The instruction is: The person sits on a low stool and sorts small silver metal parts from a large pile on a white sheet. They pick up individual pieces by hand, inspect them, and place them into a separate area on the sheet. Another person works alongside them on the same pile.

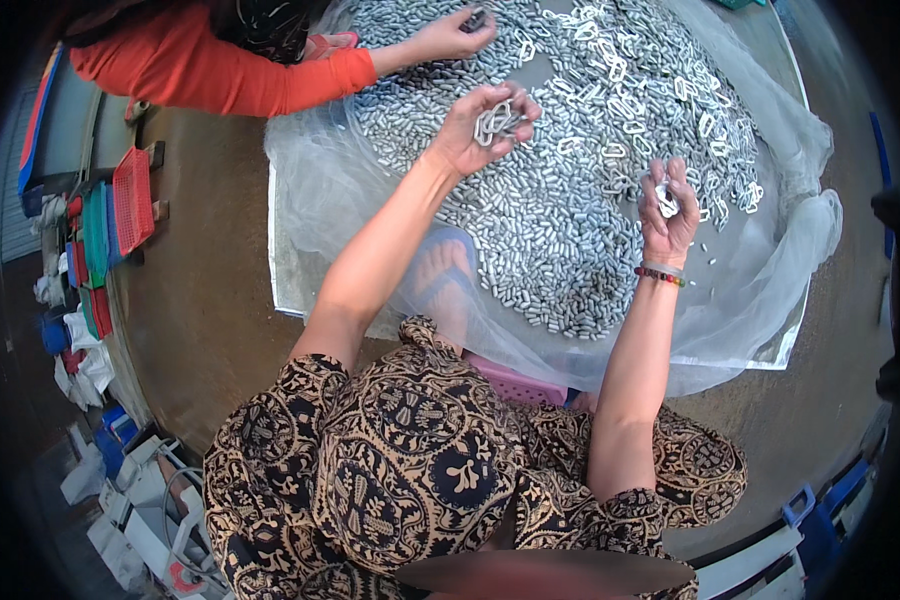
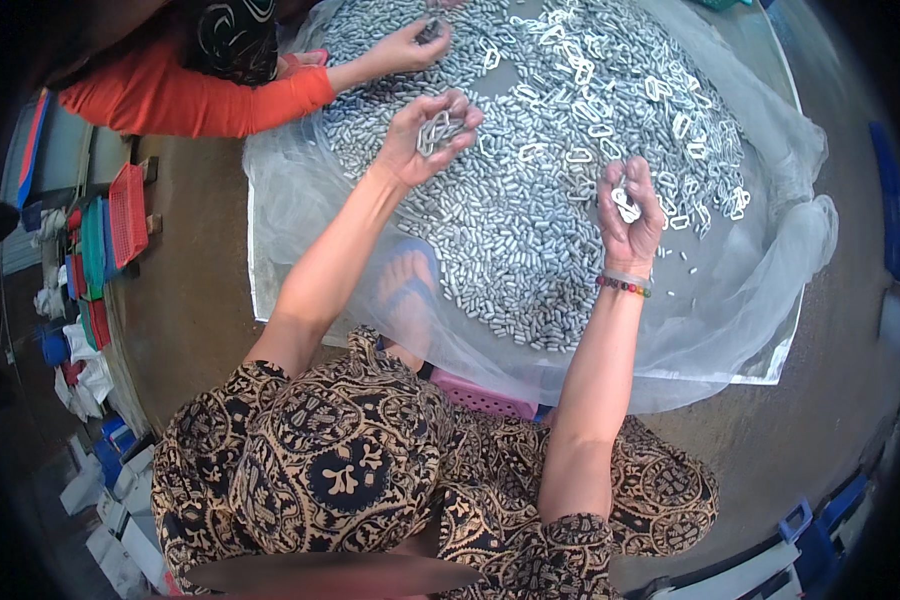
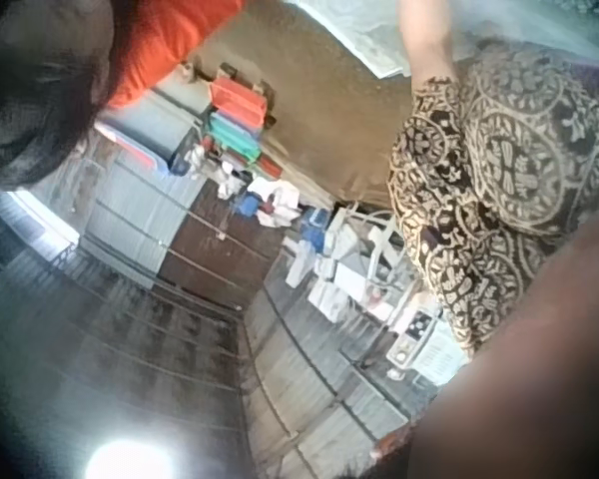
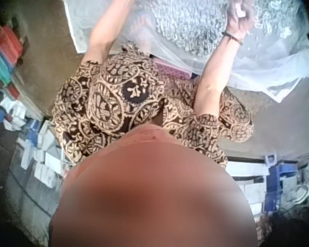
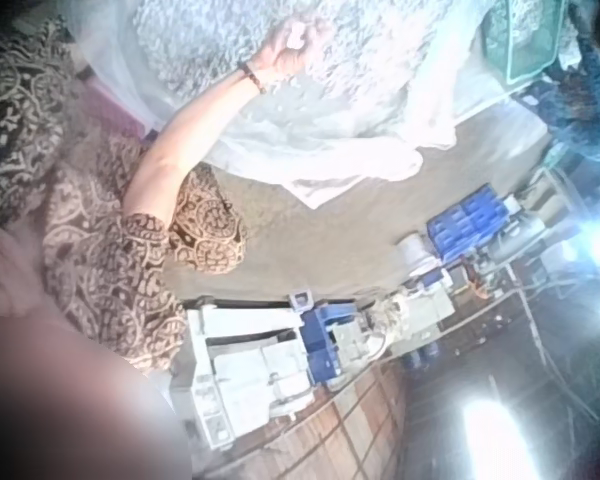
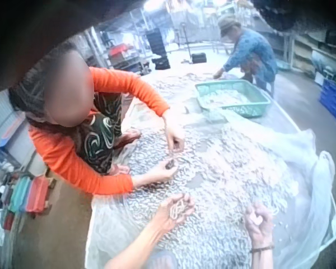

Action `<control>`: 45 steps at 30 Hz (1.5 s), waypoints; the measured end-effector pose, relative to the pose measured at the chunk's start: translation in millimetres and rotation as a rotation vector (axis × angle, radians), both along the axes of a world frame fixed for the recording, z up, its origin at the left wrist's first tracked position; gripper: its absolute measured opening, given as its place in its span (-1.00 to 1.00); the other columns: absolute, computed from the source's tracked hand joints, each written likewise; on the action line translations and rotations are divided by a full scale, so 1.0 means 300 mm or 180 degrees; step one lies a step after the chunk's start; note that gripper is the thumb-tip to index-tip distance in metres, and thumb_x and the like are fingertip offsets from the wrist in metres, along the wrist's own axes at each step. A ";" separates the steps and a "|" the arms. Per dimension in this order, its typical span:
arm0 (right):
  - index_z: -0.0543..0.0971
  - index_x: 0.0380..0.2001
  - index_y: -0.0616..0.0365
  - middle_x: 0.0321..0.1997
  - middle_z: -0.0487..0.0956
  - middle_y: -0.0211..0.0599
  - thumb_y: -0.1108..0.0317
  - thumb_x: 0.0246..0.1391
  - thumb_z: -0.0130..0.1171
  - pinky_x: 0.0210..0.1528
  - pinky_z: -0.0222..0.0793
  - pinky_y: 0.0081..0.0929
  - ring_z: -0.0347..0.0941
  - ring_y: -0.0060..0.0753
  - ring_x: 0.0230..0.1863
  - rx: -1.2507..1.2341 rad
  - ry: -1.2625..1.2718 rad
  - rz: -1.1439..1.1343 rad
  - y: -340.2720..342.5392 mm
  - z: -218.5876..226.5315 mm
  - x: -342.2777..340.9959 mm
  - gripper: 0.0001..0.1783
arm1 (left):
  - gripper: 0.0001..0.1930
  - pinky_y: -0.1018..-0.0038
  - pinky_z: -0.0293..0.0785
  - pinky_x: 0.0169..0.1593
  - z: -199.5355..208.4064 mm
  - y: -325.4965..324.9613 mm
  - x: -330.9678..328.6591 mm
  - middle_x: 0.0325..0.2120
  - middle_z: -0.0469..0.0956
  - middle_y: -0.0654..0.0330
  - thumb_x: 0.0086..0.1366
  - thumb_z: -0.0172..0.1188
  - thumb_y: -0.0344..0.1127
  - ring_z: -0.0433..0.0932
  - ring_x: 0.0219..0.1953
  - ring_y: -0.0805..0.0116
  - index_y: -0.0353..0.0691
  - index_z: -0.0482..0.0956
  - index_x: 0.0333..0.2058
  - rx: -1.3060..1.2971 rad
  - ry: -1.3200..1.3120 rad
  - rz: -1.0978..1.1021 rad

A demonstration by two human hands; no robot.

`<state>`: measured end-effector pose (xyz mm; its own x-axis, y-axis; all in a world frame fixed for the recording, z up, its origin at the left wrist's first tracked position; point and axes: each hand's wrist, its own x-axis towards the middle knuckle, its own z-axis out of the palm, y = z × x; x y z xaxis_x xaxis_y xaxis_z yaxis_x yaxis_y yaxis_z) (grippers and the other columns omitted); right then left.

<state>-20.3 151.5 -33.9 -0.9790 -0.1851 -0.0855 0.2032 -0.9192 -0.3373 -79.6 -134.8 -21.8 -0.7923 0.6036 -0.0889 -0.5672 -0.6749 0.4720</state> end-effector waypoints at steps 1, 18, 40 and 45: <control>0.40 -0.31 0.25 -0.40 0.40 -0.18 0.48 0.02 0.07 -0.87 -0.07 -0.83 0.33 -0.52 -0.57 0.0521 -0.0190 0.0007 0.010 -0.008 0.001 -0.86 | -0.75 0.71 0.39 -0.74 -0.002 0.027 -0.014 -0.31 0.41 -0.01 0.28 -0.03 -0.26 0.45 -0.43 0.40 -0.35 0.39 -0.21 -0.0013 -0.0053 0.0062; 0.59 -0.42 0.19 -0.59 0.56 -0.35 0.29 -0.14 0.28 -0.40 0.36 -0.57 0.44 -0.53 -0.51 0.5821 0.0016 0.0083 -0.077 -0.203 -0.004 -0.78 | -0.76 0.64 0.24 -0.69 0.011 0.161 -0.080 -0.55 0.44 0.20 0.21 0.18 -0.18 0.39 -0.58 0.57 -0.27 0.51 -0.37 -0.3520 0.1845 -0.0699; 0.55 -0.27 0.12 -0.35 0.59 -0.02 0.17 -0.12 0.27 -0.16 0.37 -0.22 0.51 0.01 -0.25 0.6751 -0.0464 0.0104 -0.054 -0.197 -0.010 -0.66 | -0.72 0.56 0.29 -0.64 -0.104 0.114 -0.037 -0.67 0.48 0.20 0.14 0.25 -0.14 0.36 -0.74 0.58 -0.27 0.54 -0.43 -0.4500 0.2573 0.0220; 0.56 -0.62 0.24 -0.60 0.55 -0.10 0.03 -0.13 0.25 -0.33 0.35 -0.30 0.48 -0.12 -0.49 0.5728 -0.0511 -0.0080 -0.079 -0.087 -0.051 -0.58 | -0.68 0.55 0.26 -0.68 -0.033 0.068 -0.090 -0.72 0.39 0.25 0.20 0.18 -0.12 0.37 -0.71 0.58 -0.33 0.47 -0.41 -0.5139 0.3161 -0.0175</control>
<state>-35.5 127.9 -60.1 -0.9426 0.2444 -0.2274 0.3241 0.5073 -0.7985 -106.6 -114.3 -31.6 -0.8902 0.4437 -0.1034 0.2671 0.6921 0.6706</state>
